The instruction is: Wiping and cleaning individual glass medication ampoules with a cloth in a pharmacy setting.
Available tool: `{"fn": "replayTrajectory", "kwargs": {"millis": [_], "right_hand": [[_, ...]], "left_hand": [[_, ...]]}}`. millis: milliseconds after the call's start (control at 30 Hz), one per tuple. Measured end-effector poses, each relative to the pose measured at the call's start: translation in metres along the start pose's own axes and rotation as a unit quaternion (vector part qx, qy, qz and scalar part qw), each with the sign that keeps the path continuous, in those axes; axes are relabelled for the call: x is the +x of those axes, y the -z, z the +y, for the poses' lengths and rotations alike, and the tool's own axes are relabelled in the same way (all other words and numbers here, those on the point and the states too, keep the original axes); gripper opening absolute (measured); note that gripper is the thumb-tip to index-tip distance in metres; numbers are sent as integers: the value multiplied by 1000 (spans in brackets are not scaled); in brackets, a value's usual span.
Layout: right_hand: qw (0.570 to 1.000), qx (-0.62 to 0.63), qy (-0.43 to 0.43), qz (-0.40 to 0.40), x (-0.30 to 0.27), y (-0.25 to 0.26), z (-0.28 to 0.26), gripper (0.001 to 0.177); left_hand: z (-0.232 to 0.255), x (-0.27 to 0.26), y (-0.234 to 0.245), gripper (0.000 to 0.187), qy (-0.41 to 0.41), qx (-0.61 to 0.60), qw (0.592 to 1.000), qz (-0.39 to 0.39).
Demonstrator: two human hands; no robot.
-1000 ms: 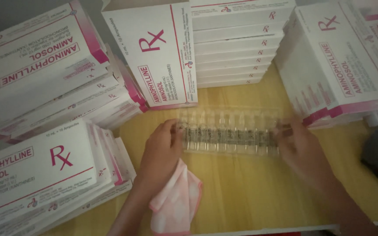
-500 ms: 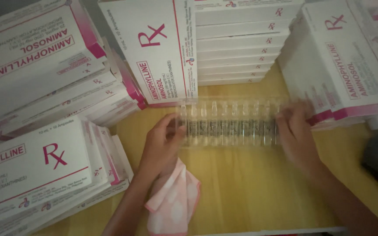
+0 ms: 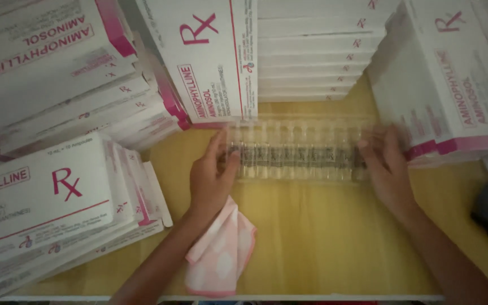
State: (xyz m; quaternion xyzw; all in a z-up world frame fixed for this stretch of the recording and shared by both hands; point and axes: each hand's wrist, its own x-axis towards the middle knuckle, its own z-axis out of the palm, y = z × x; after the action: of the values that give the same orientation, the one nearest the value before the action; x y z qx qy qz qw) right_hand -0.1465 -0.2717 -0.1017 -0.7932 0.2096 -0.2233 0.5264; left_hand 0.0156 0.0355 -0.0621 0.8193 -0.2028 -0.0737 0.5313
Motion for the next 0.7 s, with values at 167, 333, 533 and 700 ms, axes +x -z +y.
{"fn": "replayTrajectory", "kwargs": {"millis": [167,333,533,700], "right_hand": [[1000,-4,-13,-7,-2,4,-9,24],[999,20,-37,-9,0,8,9,27],[1000,-11,0,-21,-6,1,-9,32],[995,-99,27,-9,-11,1,-34,33]], "left_hand": [[2,-3,-1,59,-10,-50,999,-10],[-3,-3,-1,56,-30,-110,993,-30],[-2,-4,3,53,-39,-121,991,-35],[2,-6,6,45,-55,-91,994,-26]]}}
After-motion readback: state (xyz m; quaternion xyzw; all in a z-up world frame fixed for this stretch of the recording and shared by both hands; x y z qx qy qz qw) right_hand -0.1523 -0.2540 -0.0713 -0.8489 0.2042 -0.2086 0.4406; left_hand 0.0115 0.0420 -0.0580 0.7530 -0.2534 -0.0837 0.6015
